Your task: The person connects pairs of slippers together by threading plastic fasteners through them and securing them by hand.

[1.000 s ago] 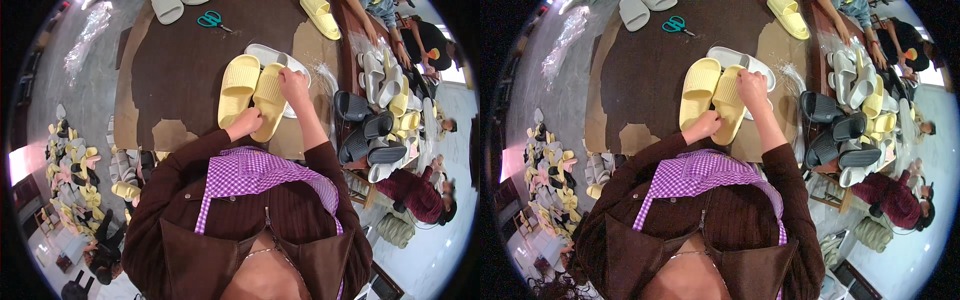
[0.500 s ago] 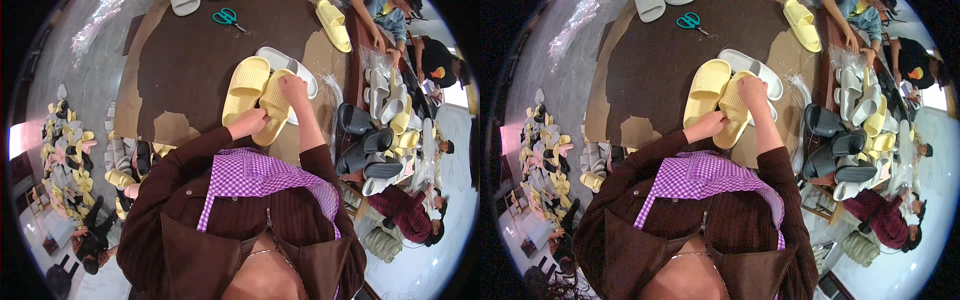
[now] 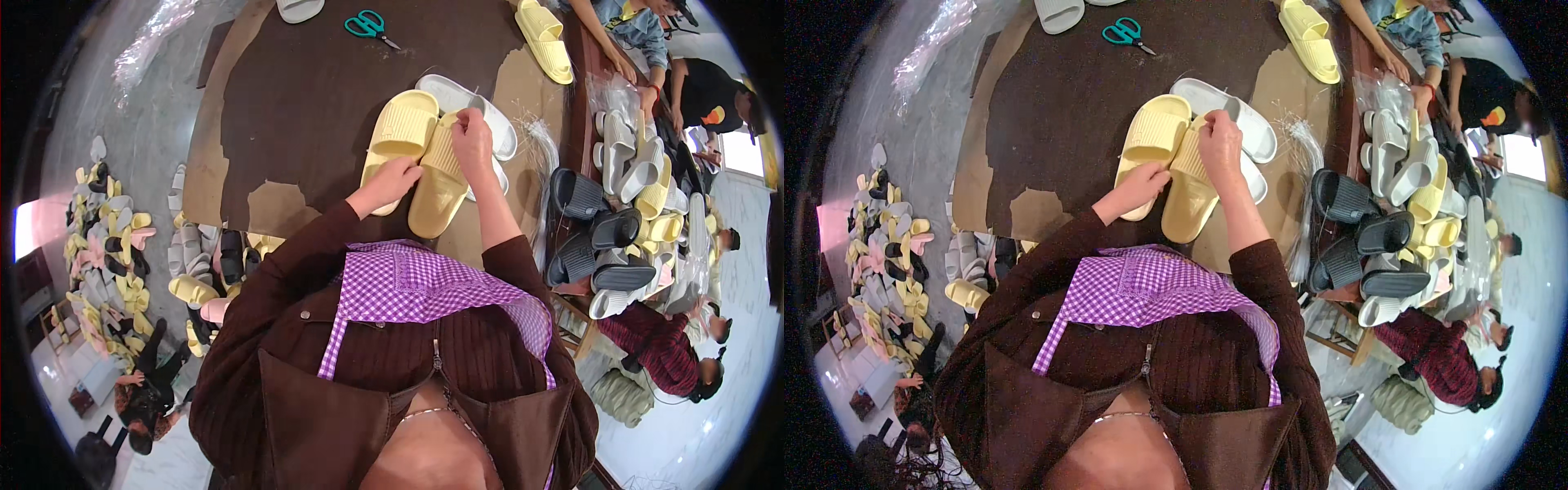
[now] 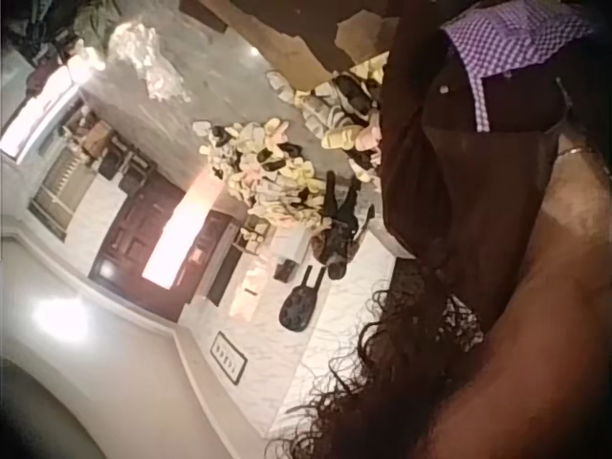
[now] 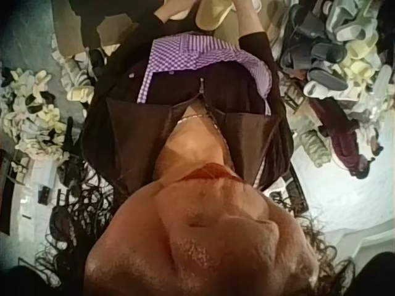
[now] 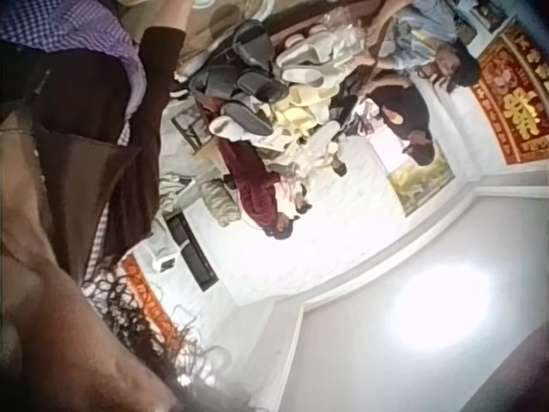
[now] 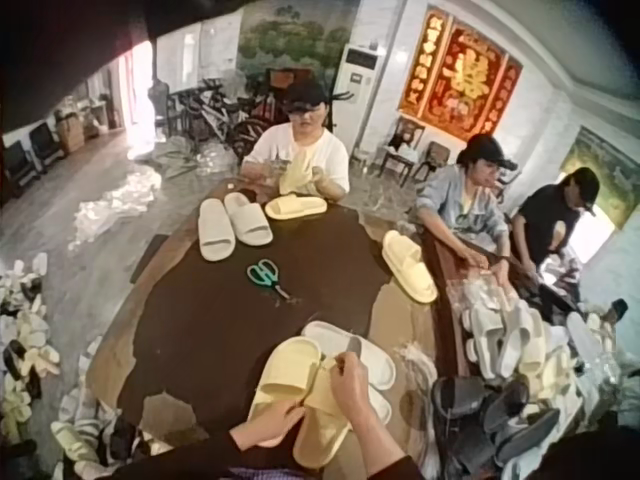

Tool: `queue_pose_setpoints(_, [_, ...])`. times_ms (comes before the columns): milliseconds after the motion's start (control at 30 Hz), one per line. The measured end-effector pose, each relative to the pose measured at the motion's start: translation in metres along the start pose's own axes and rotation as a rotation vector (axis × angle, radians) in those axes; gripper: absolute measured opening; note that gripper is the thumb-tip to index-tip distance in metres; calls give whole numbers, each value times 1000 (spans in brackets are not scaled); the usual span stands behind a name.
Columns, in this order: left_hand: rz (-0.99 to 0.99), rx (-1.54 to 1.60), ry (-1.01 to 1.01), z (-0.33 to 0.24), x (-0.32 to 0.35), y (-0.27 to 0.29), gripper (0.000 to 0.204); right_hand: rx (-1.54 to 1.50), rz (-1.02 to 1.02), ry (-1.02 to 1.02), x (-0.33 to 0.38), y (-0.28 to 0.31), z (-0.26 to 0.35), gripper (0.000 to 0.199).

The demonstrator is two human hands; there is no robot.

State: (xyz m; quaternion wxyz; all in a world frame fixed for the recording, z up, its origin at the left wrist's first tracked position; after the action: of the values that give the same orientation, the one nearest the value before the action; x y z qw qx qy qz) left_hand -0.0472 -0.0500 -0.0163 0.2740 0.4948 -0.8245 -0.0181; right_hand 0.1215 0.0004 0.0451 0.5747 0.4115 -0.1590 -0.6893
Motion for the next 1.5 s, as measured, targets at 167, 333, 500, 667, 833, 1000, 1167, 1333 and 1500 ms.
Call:
queue_pose_setpoints(167, [30, 575, 182, -1, -2, 7, 20, -49, -24, -54, 2, 3, -3, 15])
queue_pose_setpoints(333, [-6, 810, 129, -15, 2, 17, 16, -15, -71, -75, 6, 3, -4, 12])
queue_pose_setpoints(500, [124, 1081, 254, 9, 13, 6, 14, -101, -134, 9, 9, -8, -8, 13])
queue_pose_setpoints(667, [68, 994, 357, -4, 33, 8, 40, -66, -163, 2, 9, -2, -7, 15])
queue_pose_setpoints(833, [-70, 863, 288, -5, 39, 19, 45, -50, -153, 10, 9, -1, -5, 16])
queue_pose_setpoints(1000, [-88, 832, 336, 9, 38, 21, 27, 4, -131, 50, 15, -4, -5, 19])
queue_pose_setpoints(1167, [-25, 766, 303, 5, 35, 23, 19, -34, -118, -42, 20, -17, -12, 21])
queue_pose_setpoints(1333, [95, 698, 247, -18, 16, 17, 26, -43, -173, -20, 15, -1, -12, 21])
queue_pose_setpoints(1500, [159, 774, 466, -12, 17, 0, 24, -213, -132, -172, 16, -1, -4, 21])
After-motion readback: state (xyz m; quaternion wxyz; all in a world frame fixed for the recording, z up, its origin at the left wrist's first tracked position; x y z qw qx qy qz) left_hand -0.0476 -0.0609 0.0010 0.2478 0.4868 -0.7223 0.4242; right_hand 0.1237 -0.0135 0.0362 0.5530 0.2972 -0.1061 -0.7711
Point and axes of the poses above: each hand's wrist, its own x-axis away from the middle knuckle, its own y-axis out of the back of the hand, z = x × y, the point moved 3 cm from there along -x, towards the middle knuckle, and after that the axes turned 12 degrees about y, right-handed, at the moved point
